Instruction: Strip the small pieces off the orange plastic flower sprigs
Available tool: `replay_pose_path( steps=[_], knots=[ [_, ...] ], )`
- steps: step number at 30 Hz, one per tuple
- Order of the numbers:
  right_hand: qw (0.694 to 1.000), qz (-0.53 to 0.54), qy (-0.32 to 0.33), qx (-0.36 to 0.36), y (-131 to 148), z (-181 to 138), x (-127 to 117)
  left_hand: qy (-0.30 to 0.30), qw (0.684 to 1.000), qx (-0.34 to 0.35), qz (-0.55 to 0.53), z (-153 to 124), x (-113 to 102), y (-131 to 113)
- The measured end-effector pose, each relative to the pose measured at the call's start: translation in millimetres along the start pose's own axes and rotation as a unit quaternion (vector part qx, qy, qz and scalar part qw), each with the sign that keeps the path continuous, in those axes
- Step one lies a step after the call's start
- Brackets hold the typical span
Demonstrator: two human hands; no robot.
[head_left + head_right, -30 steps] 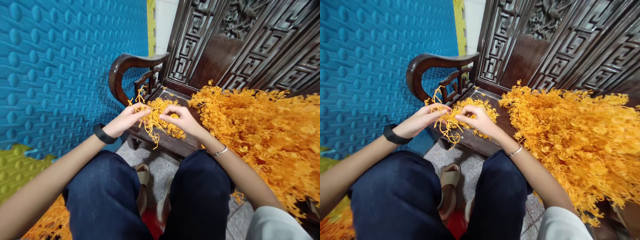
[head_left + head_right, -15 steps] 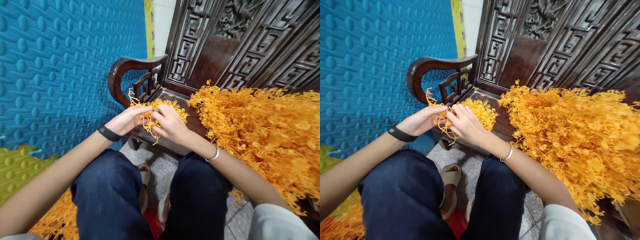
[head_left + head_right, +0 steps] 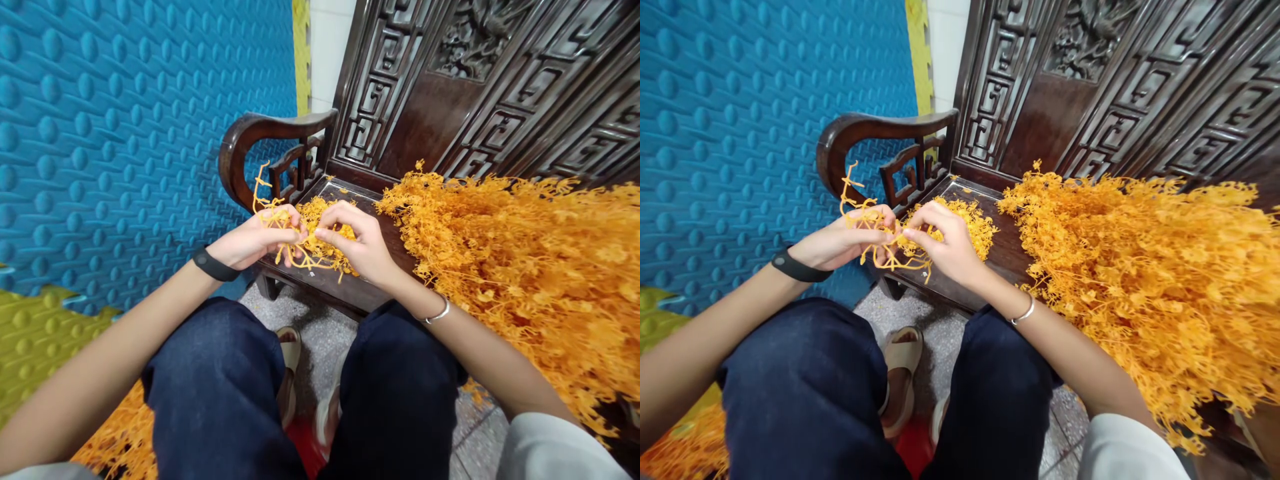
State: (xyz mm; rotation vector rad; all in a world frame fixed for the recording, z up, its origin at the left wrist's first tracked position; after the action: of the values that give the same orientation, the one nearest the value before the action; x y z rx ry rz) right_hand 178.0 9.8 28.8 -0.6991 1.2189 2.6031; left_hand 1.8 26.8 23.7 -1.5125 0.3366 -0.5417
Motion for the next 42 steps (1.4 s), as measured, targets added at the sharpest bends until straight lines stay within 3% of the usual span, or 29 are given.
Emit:
replay_pose_path(
  steps=[4,9,15,19,25,33,38,42],
  knots=[
    [0.998,0.027,-0.026,0.050,-8.3,2.1,-4.1,0.029,0.999,-0.025,0.013,0.5,0.7,2.2],
    [0.994,0.076,0.001,0.082,-16.1,3.4,-6.6,0.008,0.998,-0.026,0.064,-2.3,-3.3,1.3],
    [0.970,0.166,0.092,0.149,-19.4,1.3,-2.5,0.071,0.980,-0.025,0.182,-5.3,-6.9,2.3],
    [0.967,0.146,0.163,0.131,-15.6,0.0,-1.0,0.079,0.965,0.017,0.249,-4.9,-6.4,1.4],
    [0.949,0.111,0.258,0.143,-13.6,-1.3,-4.7,0.133,0.957,0.057,0.250,-4.4,-8.3,3.7],
    [0.974,0.012,0.218,0.060,-18.4,-1.8,-0.9,0.191,0.937,0.049,0.289,0.7,-7.6,7.9],
    [0.971,0.095,0.172,0.137,-22.8,-3.3,4.1,0.120,0.950,0.048,0.285,-1.4,-4.0,6.8],
    [0.986,0.090,0.100,0.102,-23.4,-1.1,3.4,0.066,0.955,0.040,0.285,-1.8,-3.3,8.4]
  ],
)
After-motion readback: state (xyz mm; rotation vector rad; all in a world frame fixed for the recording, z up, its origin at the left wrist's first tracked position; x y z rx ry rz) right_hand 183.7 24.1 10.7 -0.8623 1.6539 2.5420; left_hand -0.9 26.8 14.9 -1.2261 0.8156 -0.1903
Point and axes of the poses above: each hand's wrist, its own z-axis towards the middle knuckle, its own x-axis out of the palm, y = z × x, the point moved 1 cm from there along z, towards the middle knuckle, and after that the axes turned 5 degrees about x, right-handed, at the moved point
